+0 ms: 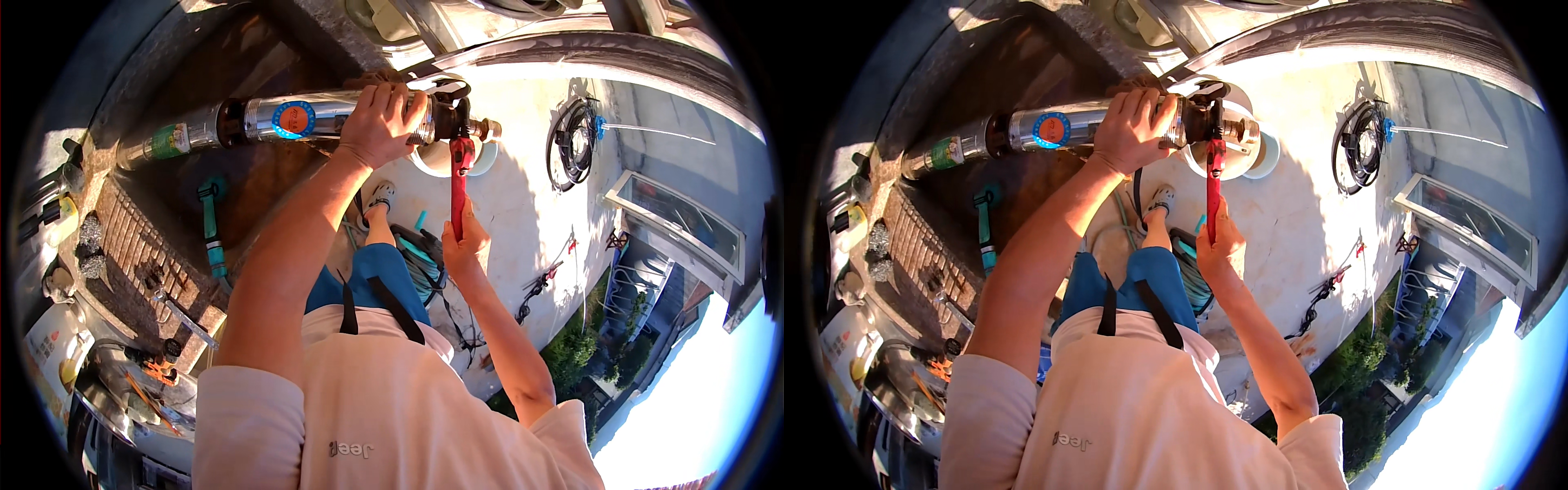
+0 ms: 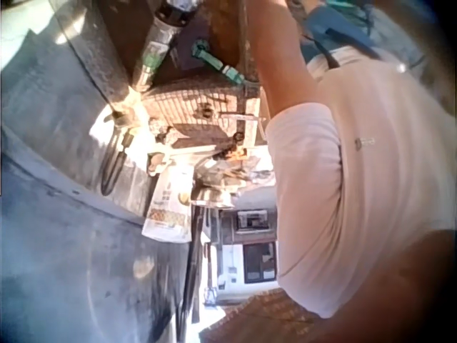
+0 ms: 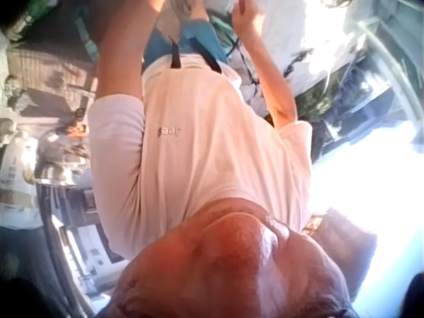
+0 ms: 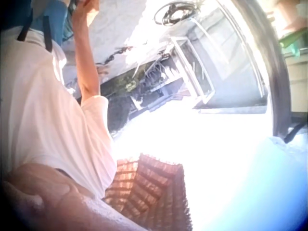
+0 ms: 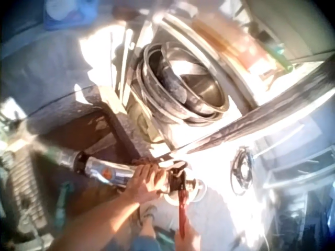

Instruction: The person retrieves a tool case and a red pipe wrench from a cluttered storage area, then uses the pipe wrench to unscrew a brass fitting from a long cylindrical pump unit located in an outdoor utility sink.

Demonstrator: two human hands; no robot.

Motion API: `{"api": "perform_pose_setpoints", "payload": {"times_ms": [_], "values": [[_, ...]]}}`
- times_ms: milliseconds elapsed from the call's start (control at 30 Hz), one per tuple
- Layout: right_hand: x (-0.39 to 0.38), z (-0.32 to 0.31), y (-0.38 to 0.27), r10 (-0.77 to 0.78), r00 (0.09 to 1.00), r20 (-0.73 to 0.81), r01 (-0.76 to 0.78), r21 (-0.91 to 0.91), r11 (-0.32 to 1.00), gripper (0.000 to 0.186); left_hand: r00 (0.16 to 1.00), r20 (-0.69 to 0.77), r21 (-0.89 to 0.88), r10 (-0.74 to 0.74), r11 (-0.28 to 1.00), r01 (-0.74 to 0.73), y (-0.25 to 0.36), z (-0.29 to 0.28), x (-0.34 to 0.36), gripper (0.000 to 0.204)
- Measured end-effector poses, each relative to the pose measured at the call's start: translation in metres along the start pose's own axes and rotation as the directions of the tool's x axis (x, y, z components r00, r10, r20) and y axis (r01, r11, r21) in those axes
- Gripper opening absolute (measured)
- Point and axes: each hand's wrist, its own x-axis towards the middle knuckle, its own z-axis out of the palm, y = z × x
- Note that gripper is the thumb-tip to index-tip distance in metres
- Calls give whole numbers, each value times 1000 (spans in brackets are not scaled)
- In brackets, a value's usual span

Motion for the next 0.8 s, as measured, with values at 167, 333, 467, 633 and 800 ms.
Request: {"api": "perform_pose_setpoints", "payload": {"times_ms": [167,333,467,633,800], "values": [[0,3,9,-20,1000,-5,20,4,1000,56,999,29,-13,16,1000,-15,-3,-4,2,79],[-2,2,7,-29,1000,6,29,24,999,55,999,23,-17,39,999,-39,-5,-4,0,85],[-2,9,25,-89,996,-30,90,34,995,56,998,37,-13,44,999,-44,-1,-4,1,83],[-2,21,32,-128,988,-89,139,125,982,57,995,98,4,32,999,-32,-2,-7,5,83],[-4,12,40,31,995,97,-67,400,914,71,999,19,48,35,998,-36,3,-3,8,83]]}}
